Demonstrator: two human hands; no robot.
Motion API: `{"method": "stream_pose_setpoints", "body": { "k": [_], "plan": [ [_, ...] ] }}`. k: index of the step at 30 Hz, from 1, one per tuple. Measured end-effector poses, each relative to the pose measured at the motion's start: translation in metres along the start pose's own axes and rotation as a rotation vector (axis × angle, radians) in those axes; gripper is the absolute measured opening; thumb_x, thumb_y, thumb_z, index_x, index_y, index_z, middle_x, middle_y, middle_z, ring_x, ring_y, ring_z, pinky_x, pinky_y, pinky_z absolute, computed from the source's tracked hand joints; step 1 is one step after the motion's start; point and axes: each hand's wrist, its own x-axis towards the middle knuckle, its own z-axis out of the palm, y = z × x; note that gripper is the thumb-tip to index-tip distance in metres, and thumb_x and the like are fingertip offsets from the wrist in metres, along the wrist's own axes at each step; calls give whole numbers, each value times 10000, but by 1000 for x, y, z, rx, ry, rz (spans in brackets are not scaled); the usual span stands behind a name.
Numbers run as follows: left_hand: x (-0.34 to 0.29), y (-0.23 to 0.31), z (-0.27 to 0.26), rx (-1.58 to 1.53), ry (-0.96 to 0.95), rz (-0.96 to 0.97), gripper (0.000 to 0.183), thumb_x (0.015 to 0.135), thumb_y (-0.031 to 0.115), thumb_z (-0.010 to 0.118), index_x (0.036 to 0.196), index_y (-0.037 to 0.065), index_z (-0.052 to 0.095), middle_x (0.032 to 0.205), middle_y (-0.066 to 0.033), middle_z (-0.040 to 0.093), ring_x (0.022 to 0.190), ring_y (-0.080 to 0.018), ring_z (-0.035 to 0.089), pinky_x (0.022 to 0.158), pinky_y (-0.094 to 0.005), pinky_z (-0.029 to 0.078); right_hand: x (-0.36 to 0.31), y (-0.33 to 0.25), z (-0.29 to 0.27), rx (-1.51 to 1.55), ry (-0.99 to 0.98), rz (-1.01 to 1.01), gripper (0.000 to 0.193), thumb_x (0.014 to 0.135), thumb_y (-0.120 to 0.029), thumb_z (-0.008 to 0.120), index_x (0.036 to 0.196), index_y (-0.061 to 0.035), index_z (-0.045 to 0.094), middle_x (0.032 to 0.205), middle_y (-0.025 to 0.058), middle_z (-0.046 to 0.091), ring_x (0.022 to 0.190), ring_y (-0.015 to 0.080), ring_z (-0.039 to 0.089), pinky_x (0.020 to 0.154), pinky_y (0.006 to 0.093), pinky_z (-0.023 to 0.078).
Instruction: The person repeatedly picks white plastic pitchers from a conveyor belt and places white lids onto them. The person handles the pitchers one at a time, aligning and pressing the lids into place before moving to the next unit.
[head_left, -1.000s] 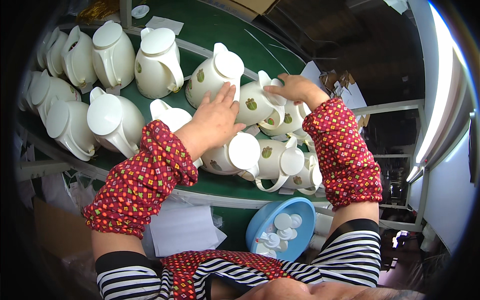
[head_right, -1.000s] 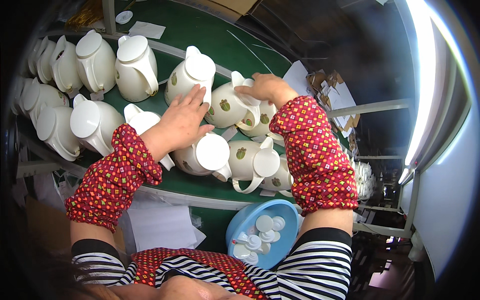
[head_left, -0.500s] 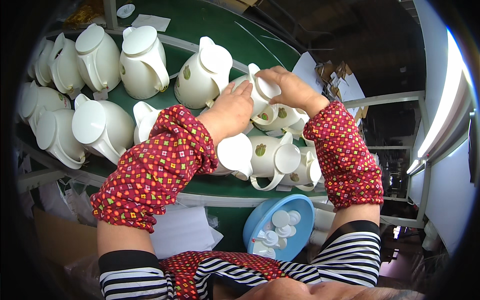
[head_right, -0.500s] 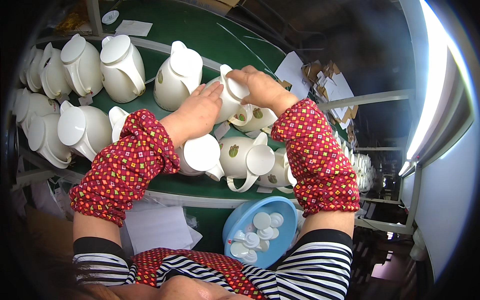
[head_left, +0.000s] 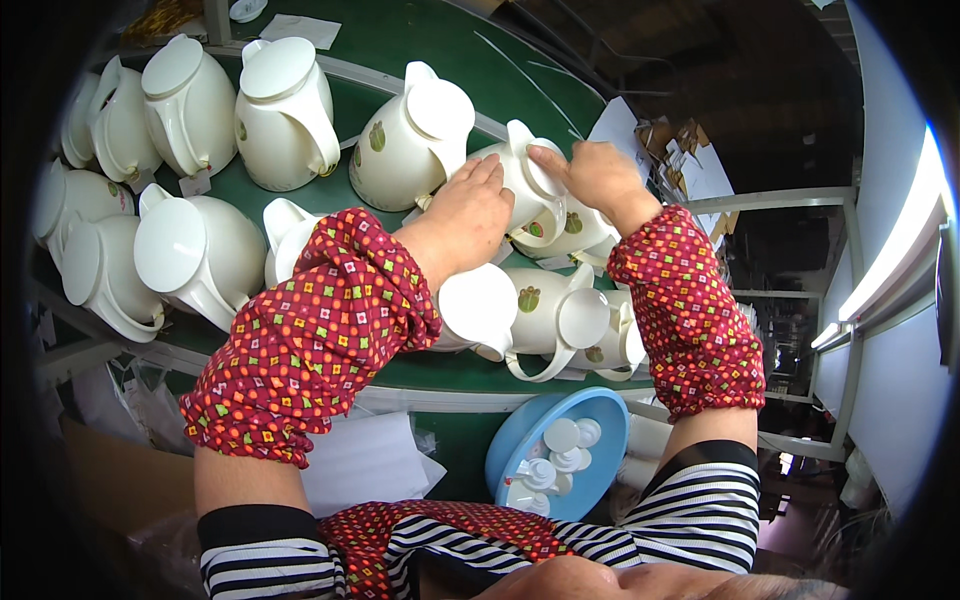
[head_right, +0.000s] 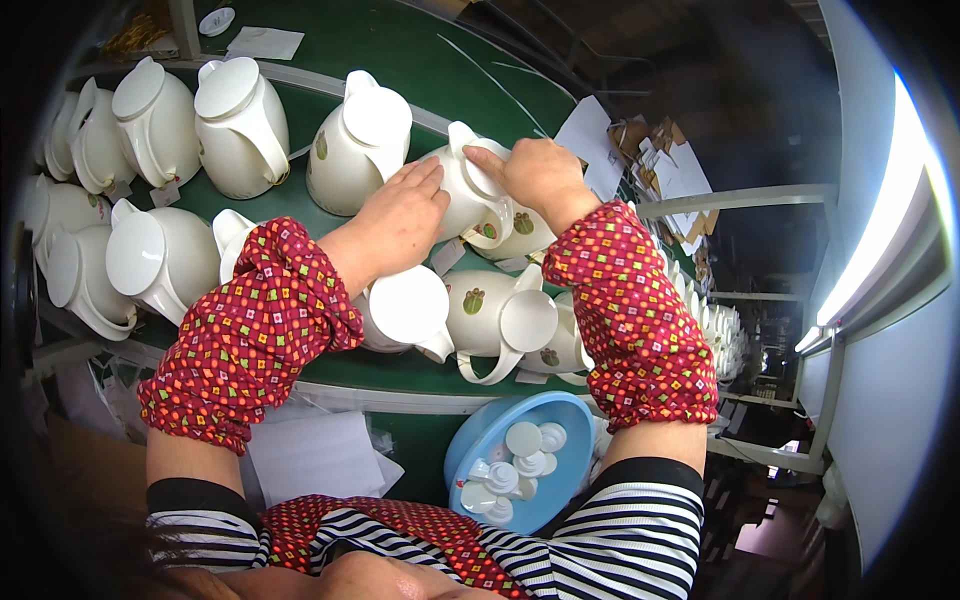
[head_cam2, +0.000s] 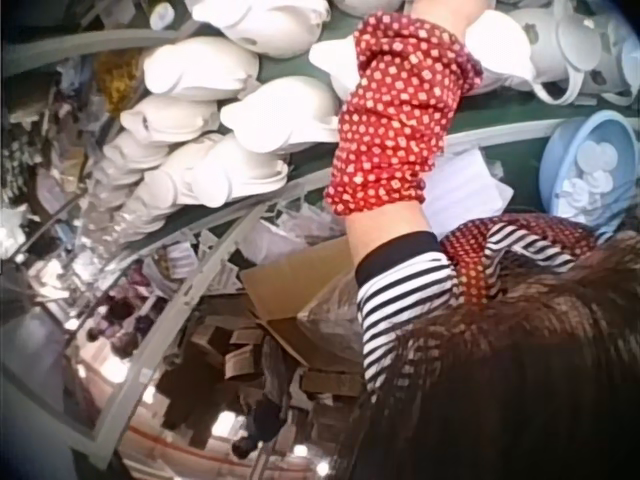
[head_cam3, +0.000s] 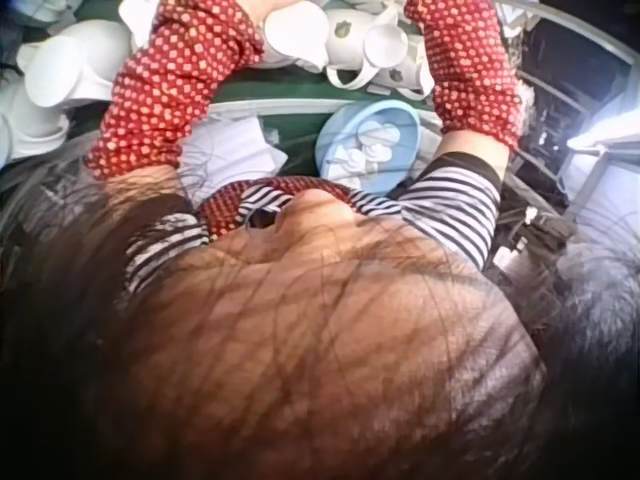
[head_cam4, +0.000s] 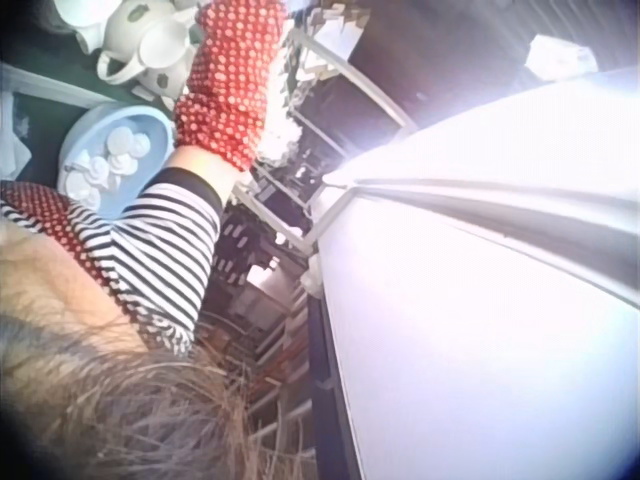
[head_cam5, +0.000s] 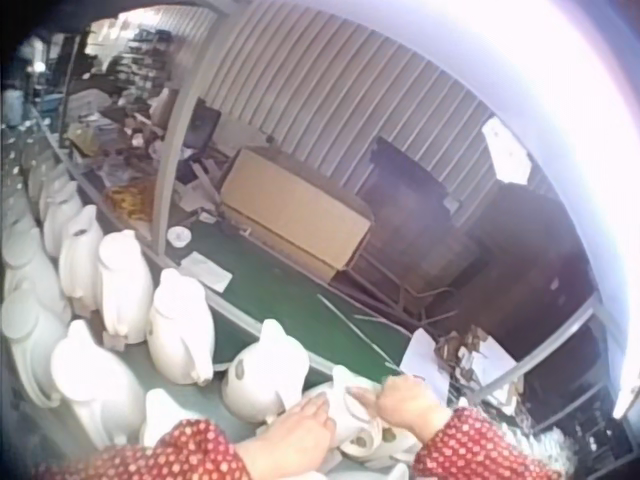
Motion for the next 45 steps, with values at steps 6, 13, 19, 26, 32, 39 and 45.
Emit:
{"method": "stream_pose_setpoints", "body": {
  "k": [6, 13, 19, 26, 32, 39, 45],
  "plan": [
    [4, 3, -1, 10, 15, 19, 350, 861, 151, 719, 1102, -99, 678, 1336, -326, 603, 1384, -440, 494, 1217, -489, 341, -6, 22, 19, 107, 205, -421, 775, 898, -491, 765, 1507, -77, 525, 1105, 286, 735, 1069, 437, 714, 970, 459, 551],
    [0, 1, -5, -16, 29, -10, 299, 856, 88, 668, 1081, -108, 684, 1329, -331, 607, 1382, -442, 499, 1217, -488, 345, -5, 14, 7, 93, 154, -231, 770, 926, -529, 718, 1512, -71, 518, 1062, 278, 747, 1052, 424, 723, 934, 470, 562],
    [5, 5, -3, -32, 13, -8, 282, 840, 54, 646, 1065, -112, 681, 1322, -341, 611, 1378, -447, 505, 1218, -491, 345, -5, 19, 20, 175, 194, -328, 692, 900, -485, 766, 1416, -53, 602, 997, 252, 756, 994, 423, 738, 923, 449, 585],
    [5, 5, -4, -16, 55, -11, 280, 843, 44, 633, 1071, -112, 675, 1312, -338, 617, 1373, -446, 510, 1215, -488, 350, -4, 10, 22, 87, 147, -147, 694, 935, -520, 719, 1454, -84, 567, 1241, 336, 656, 1133, 435, 682, 965, 454, 552],
    [8, 8, -6, -19, -8, -23, 300, 839, 38, 635, 1095, -113, 674, 1326, -335, 612, 1389, -441, 497, 1215, -481, 351, -4, 33, 19, 120, 120, -471, 768, 892, -453, 786, 1485, -53, 508, 1238, 288, 672, 1118, 420, 691, 957, 438, 563],
    [14, 9, -10, -48, -67, -34, 346, 834, 31, 639, 1145, -117, 671, 1383, -338, 584, 1403, -428, 488, 1207, -468, 360, 2, 10, 39, -72, 262, -70, 808, 992, -692, 516, 1230, 79, 565, 979, 328, 709, 872, 421, 746, 728, 474, 610],
    [12, 9, -2, 40, -47, -43, 364, 821, 26, 657, 1158, -112, 658, 1401, -340, 571, 1411, -426, 480, 1204, -466, 361, -14, 38, 24, 15, 222, -619, 751, 949, -399, 738, 1580, -155, 409, 1307, 281, 602, 1062, 435, 699, 927, 469, 584]
  ]
}}
